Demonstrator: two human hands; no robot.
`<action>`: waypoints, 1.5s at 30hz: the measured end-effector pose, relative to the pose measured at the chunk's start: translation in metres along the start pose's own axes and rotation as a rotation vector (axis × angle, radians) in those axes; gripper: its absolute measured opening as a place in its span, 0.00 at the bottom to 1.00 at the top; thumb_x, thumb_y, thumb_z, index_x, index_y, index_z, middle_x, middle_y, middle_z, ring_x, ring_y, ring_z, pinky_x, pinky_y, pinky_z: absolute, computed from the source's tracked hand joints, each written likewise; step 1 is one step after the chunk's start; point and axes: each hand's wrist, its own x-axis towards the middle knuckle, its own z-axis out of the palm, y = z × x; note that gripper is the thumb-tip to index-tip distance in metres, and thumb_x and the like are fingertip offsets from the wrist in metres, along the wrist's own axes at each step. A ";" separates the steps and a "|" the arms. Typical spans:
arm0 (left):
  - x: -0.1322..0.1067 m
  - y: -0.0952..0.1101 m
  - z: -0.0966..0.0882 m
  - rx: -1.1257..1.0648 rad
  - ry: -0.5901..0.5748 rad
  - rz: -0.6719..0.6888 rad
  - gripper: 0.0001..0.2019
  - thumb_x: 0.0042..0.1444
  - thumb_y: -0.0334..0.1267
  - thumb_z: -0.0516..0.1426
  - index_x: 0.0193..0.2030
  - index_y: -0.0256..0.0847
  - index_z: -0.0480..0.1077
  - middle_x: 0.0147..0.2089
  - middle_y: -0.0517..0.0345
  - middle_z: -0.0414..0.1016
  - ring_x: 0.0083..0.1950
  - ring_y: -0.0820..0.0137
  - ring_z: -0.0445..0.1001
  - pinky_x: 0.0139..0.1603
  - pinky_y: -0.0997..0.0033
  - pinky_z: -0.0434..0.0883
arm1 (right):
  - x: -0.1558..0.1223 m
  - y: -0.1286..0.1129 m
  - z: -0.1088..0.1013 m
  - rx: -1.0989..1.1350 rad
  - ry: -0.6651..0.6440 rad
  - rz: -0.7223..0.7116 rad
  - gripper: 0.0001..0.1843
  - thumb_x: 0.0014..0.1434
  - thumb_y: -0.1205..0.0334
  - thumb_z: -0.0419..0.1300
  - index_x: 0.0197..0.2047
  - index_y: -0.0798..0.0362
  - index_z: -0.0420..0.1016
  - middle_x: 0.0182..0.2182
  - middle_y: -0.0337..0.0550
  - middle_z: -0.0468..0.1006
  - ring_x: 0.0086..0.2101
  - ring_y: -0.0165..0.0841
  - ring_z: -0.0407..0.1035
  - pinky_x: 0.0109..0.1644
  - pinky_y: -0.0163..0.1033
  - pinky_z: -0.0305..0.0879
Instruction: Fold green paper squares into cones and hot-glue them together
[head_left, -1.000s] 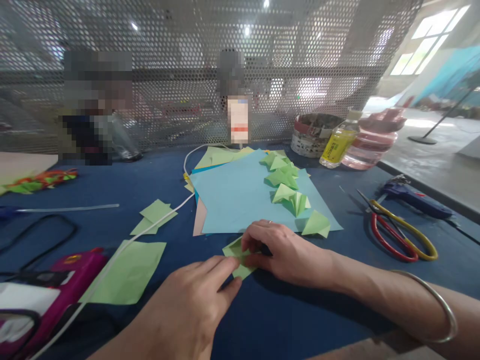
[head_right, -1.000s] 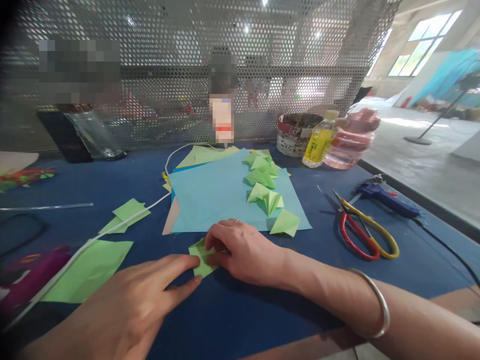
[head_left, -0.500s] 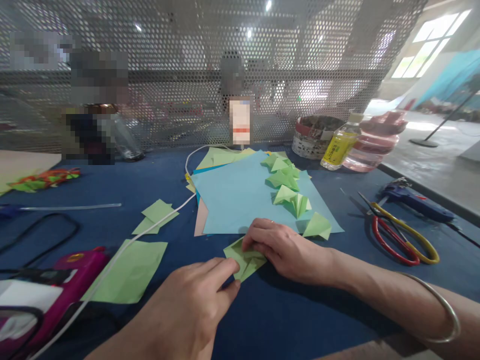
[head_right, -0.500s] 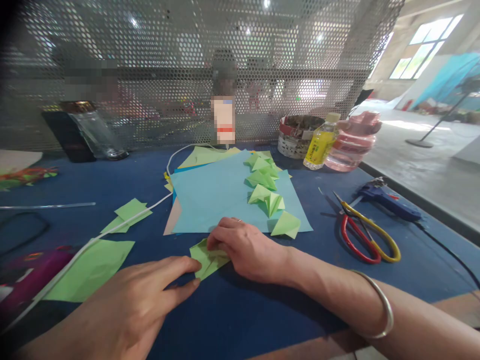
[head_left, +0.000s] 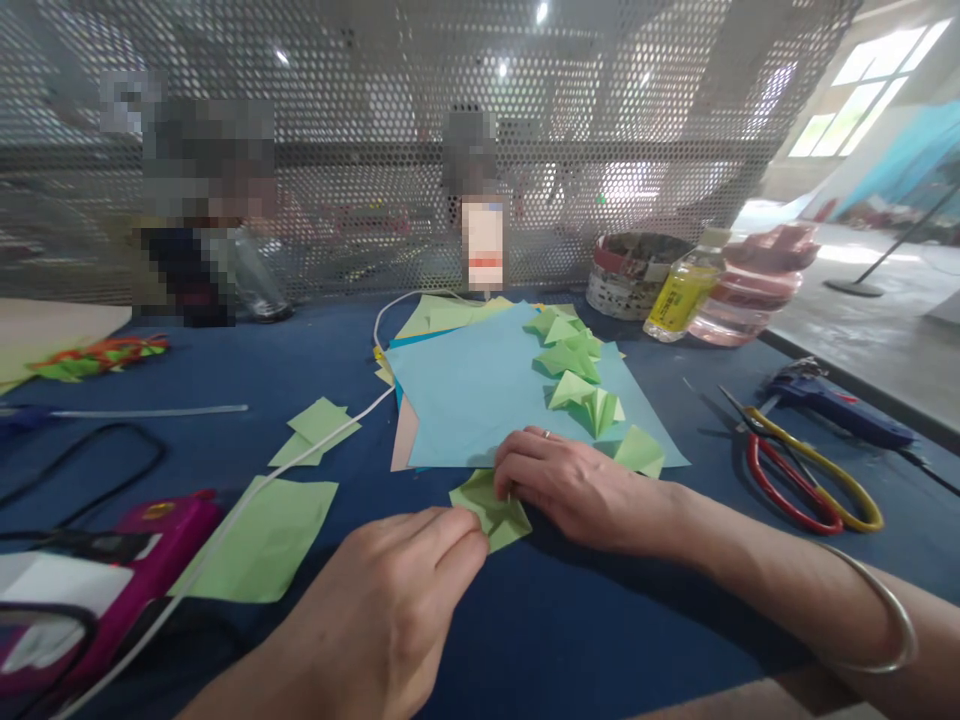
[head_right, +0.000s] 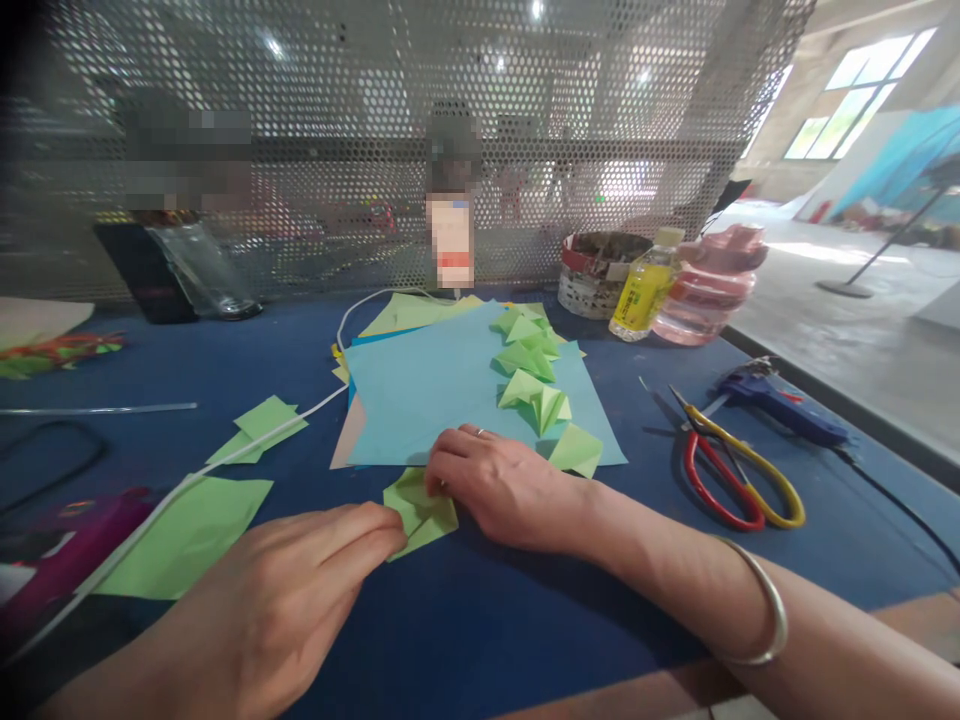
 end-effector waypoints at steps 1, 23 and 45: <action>0.001 0.000 0.000 0.009 0.027 -0.001 0.17 0.56 0.22 0.45 0.45 0.37 0.69 0.41 0.50 0.75 0.38 0.63 0.76 0.38 0.62 0.76 | 0.000 0.000 -0.002 -0.014 -0.004 -0.002 0.12 0.61 0.80 0.50 0.39 0.58 0.71 0.36 0.46 0.71 0.38 0.33 0.65 0.45 0.38 0.64; -0.001 0.001 -0.007 -0.039 -0.117 -0.045 0.21 0.53 0.21 0.45 0.49 0.36 0.71 0.45 0.47 0.74 0.43 0.61 0.76 0.44 0.60 0.78 | 0.001 -0.002 0.001 0.203 0.025 -0.109 0.10 0.60 0.78 0.55 0.37 0.57 0.76 0.34 0.46 0.76 0.39 0.33 0.68 0.44 0.37 0.66; 0.001 0.003 -0.008 0.001 -0.174 -0.045 0.27 0.54 0.19 0.42 0.58 0.35 0.67 0.48 0.46 0.73 0.44 0.61 0.76 0.45 0.59 0.78 | 0.000 0.005 0.001 0.298 0.049 -0.112 0.11 0.57 0.80 0.56 0.34 0.59 0.77 0.32 0.45 0.75 0.38 0.33 0.69 0.41 0.36 0.67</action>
